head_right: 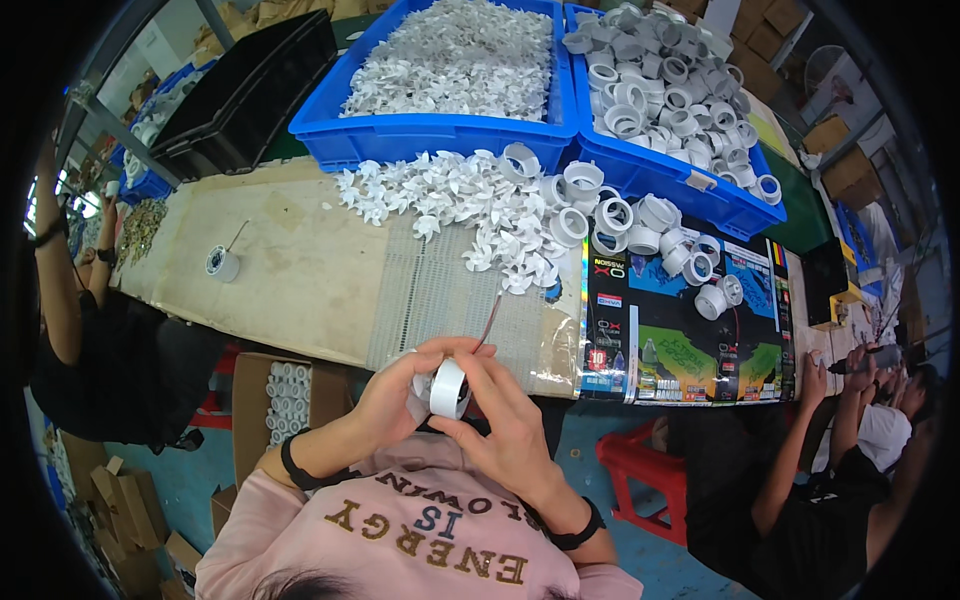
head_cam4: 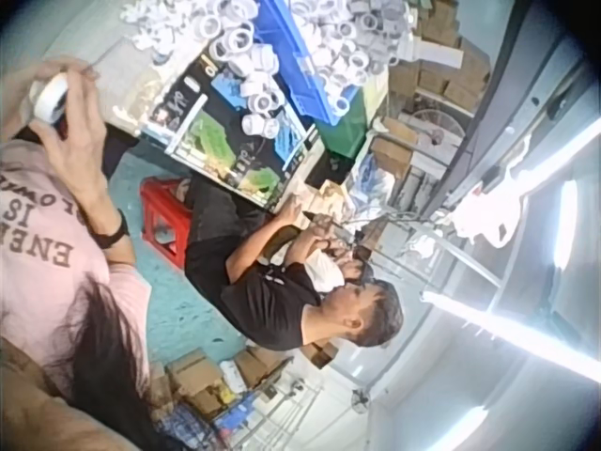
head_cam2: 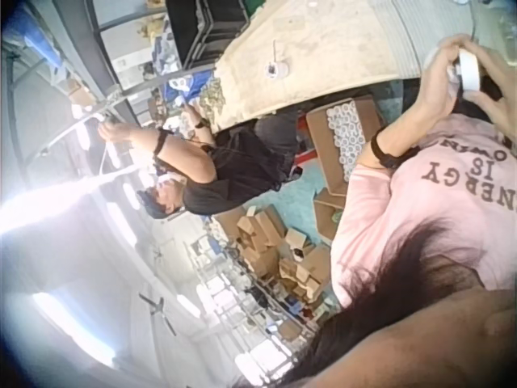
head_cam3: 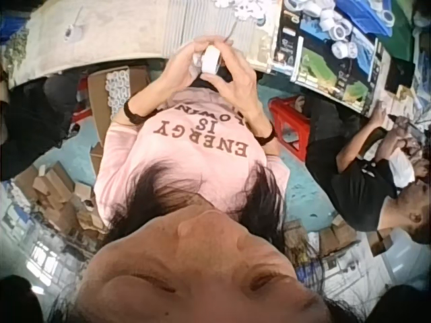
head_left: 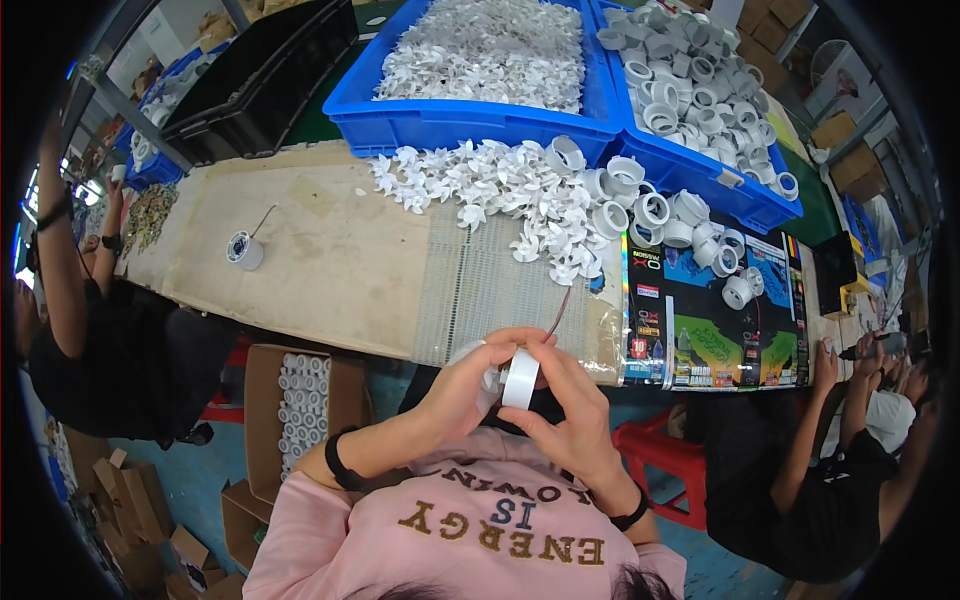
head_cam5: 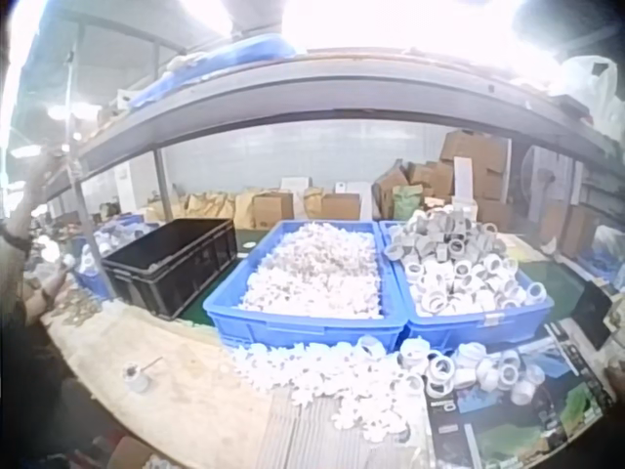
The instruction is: Assemble small plastic and electronic components at a factory workbench.
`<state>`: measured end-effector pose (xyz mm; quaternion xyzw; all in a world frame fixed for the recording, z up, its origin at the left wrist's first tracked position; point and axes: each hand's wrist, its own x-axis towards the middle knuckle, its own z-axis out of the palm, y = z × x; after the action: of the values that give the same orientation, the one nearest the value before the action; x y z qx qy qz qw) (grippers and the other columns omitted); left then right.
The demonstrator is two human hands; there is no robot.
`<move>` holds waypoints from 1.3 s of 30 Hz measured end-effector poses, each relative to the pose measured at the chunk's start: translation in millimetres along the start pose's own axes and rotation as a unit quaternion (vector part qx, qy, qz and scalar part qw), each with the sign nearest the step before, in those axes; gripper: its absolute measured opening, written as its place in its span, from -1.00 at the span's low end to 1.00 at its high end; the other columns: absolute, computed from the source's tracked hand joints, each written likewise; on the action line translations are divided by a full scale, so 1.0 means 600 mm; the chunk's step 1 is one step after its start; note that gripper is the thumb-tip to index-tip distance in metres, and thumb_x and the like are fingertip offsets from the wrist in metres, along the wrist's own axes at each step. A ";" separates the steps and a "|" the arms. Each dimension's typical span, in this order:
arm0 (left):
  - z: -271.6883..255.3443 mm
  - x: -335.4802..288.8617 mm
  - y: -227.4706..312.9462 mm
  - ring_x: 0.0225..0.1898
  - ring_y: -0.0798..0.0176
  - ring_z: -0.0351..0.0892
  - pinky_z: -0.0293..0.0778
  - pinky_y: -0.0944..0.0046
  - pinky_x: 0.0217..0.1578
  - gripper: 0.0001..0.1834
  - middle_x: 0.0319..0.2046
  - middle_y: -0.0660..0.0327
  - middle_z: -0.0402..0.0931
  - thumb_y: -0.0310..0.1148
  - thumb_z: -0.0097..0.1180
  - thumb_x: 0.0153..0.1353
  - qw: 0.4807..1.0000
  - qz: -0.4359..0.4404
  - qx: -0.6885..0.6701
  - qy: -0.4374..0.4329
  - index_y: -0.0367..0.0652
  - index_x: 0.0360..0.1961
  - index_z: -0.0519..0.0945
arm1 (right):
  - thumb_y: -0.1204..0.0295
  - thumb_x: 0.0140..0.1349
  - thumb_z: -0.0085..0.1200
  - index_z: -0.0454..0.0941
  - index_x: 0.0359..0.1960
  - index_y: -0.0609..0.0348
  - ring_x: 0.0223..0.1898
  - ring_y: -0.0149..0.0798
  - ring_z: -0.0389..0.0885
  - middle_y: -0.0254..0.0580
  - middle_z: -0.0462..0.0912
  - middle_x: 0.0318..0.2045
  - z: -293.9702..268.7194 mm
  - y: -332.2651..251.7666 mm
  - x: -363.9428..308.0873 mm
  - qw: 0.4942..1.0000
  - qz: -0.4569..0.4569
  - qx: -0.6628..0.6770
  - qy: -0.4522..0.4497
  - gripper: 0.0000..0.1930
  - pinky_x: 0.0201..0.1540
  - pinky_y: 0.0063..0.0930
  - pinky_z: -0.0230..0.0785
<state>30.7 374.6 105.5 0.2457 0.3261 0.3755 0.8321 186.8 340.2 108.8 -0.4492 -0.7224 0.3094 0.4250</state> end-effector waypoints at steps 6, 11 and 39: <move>0.006 -0.005 -0.017 0.15 0.12 0.39 0.30 0.18 0.17 -0.55 0.11 0.05 0.41 -0.24 -0.31 0.31 0.997 -0.023 -0.034 0.061 -0.29 0.07 0.41 | 0.38 -0.18 0.39 0.39 0.07 0.33 -0.12 0.10 0.55 0.17 0.49 -0.07 -0.005 -0.014 0.003 0.984 -0.101 -0.146 -0.032 -0.29 -0.06 -0.25 0.43; -0.003 0.005 -0.024 0.13 0.12 0.41 0.33 0.18 0.14 -0.54 0.05 0.07 0.45 -0.20 -0.31 0.32 0.995 0.017 -0.044 0.084 -0.30 0.05 0.42 | 0.39 -0.16 0.37 0.37 0.07 0.34 -0.09 0.11 0.53 0.20 0.47 -0.05 0.005 0.005 0.022 0.977 -0.118 -0.158 -0.082 -0.31 -0.09 -0.24 0.44; -0.042 0.048 0.039 -0.39 0.47 0.48 0.39 0.46 -0.35 -0.68 -0.38 0.33 0.49 -0.13 -0.10 0.34 0.992 0.121 0.033 0.007 -0.17 -0.23 0.51 | 0.51 0.14 0.15 0.44 -0.18 0.27 -0.44 -0.49 0.54 -0.24 0.59 -0.40 -0.057 0.092 0.076 0.961 0.157 0.220 0.063 -0.77 -0.39 -0.67 0.36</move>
<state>16.2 415.1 93.8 0.3083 0.3119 0.4642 0.7695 228.0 406.6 93.8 -0.4713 -0.5284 0.4946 0.5041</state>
